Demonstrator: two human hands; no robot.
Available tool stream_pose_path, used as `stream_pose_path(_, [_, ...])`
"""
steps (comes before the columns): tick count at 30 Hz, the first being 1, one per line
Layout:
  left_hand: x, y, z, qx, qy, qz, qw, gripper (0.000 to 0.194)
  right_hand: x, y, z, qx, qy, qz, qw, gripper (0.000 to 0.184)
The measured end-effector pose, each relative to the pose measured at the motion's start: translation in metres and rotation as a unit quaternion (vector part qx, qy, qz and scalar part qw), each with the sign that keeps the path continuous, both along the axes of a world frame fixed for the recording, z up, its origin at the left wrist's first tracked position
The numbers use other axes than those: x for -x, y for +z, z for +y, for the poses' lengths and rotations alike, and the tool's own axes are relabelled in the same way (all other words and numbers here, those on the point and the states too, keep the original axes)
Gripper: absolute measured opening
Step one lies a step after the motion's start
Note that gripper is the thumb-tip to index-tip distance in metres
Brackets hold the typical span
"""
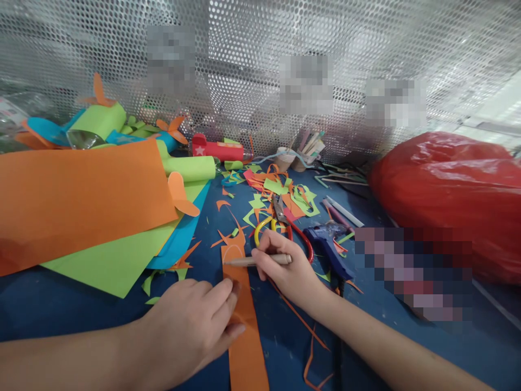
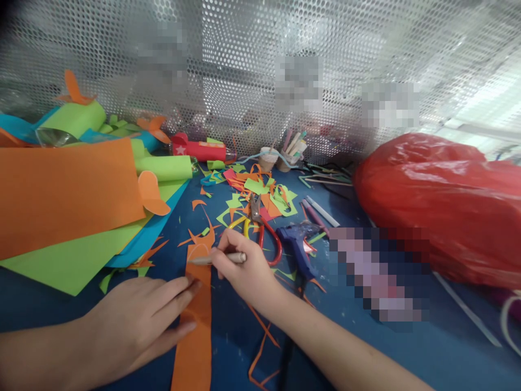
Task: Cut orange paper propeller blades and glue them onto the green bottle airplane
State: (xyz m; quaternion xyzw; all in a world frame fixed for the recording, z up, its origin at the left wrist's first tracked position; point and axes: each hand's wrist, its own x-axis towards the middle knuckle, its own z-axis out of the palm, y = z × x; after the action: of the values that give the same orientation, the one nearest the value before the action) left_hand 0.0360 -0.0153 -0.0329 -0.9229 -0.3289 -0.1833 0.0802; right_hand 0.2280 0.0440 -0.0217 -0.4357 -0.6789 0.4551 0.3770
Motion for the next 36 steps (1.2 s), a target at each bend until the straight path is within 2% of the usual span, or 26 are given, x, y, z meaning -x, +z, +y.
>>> stream_pose_path(4, [0.0008,0.0013,-0.0004,0.008,-0.01,0.009,1.0,0.036,-0.0024,0.0087,0.0021,-0.003,-0.112,0.02,0.994,0.022])
stream_pose_path(7, [0.0006,0.0007,-0.0005,0.002,0.0,0.0,1.0,0.037,-0.0058,0.0115,0.0047,-0.01,-0.154,-0.002,0.988,0.023])
stream_pose_path(22, [-0.0005,0.0002,0.0006,-0.009,-0.001,0.0,1.0,0.036,-0.0041,0.0102,0.0071,-0.001,-0.124,-0.024,0.992,0.022])
stream_pose_path(27, [-0.0003,-0.0003,-0.0001,0.008,0.002,0.008,1.0,0.035,-0.0043,0.0103,0.0067,0.002,-0.117,-0.018,0.993,0.024])
stream_pose_path(32, [0.002,0.0006,-0.0007,0.019,0.0,0.0,1.0,0.034,-0.0056,0.011,0.0066,0.009,-0.12,0.012,0.993,0.025])
stream_pose_path(36, [0.0059,-0.0005,0.0016,0.03,0.012,0.005,0.999,0.033,-0.0068,0.0119,0.0093,0.003,-0.153,0.082,0.985,0.024])
